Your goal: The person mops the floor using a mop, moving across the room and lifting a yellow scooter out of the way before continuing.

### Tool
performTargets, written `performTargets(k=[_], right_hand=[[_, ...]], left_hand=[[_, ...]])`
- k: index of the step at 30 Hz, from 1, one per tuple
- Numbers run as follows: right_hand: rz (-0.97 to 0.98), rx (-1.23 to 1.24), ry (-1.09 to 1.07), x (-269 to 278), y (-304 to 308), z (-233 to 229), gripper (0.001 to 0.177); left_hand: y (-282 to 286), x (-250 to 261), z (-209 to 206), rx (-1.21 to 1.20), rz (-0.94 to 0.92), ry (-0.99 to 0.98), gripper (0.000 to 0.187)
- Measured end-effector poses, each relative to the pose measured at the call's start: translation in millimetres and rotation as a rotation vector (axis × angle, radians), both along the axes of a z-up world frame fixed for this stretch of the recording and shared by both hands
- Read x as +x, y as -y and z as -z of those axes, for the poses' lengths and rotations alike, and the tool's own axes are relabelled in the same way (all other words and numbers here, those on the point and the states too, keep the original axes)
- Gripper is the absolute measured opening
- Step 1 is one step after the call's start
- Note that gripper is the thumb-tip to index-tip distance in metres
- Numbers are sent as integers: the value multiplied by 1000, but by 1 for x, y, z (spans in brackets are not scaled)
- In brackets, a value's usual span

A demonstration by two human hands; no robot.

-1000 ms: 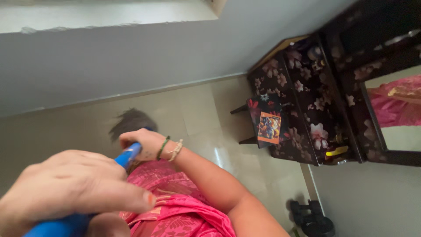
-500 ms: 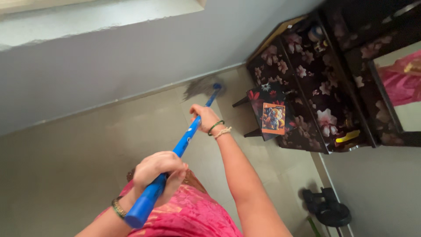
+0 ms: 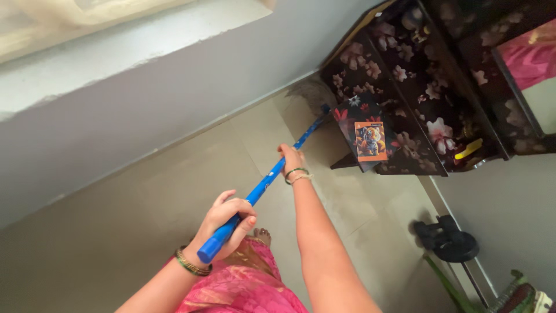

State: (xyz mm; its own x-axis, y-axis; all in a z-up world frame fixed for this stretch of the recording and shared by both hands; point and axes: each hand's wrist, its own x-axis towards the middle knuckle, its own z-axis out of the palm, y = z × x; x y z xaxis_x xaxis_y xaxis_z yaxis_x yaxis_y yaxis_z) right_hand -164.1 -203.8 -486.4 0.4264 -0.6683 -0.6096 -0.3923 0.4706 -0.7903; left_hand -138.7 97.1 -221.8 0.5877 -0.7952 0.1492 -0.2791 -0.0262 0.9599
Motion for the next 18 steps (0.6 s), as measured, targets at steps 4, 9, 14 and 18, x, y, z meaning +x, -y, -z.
performTargets(k=[4,9,14,18], right_hand=[[-17,99,177,18,-45,-26,25],[-653,-1081,146,11,-88,-78,22],[-752,-836,170,-4,-142,-121,17],[-809,-884,378,-24,-192,-168,24]], left_hand=[[-20,36,-61,-58,46,26,7],[-37,50,-138,-74,86,61,12],[-64,41,-182,26,116,-131,12],[-91,36,-210,-32,195,-194,18]])
